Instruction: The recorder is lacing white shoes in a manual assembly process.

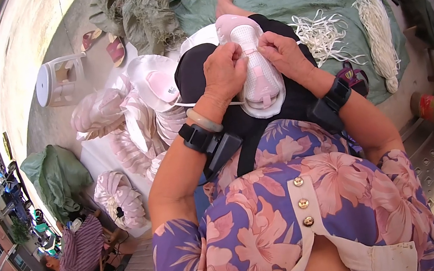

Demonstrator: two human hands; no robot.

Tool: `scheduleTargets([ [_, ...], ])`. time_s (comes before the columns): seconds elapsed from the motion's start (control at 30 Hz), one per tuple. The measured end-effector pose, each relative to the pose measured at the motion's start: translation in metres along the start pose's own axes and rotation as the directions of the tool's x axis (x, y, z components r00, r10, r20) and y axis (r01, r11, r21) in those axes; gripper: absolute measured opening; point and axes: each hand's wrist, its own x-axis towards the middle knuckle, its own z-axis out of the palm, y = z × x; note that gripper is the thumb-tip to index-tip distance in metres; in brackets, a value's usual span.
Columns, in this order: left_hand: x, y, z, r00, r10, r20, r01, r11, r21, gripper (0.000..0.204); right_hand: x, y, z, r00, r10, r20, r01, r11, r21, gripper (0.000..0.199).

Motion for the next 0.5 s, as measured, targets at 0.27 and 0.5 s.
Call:
scheduleTargets([
  [0.27, -0.001, -0.002, 0.004, 0.998, -0.055, -0.010, 0.055, 0.998, -0.008, 0.016, 0.012, -0.007, 0.004, 0.996, 0.045, 0.076, -0.035, 0.991, -0.128, 0.013],
  [0.5, -0.006, -0.002, 0.009, 0.996, -0.081, -0.045, 0.079, 0.996, -0.052, 0.017, 0.004, -0.005, 0.006, 1.000, 0.009, -0.003, -0.009, 0.989, -0.146, 0.019],
])
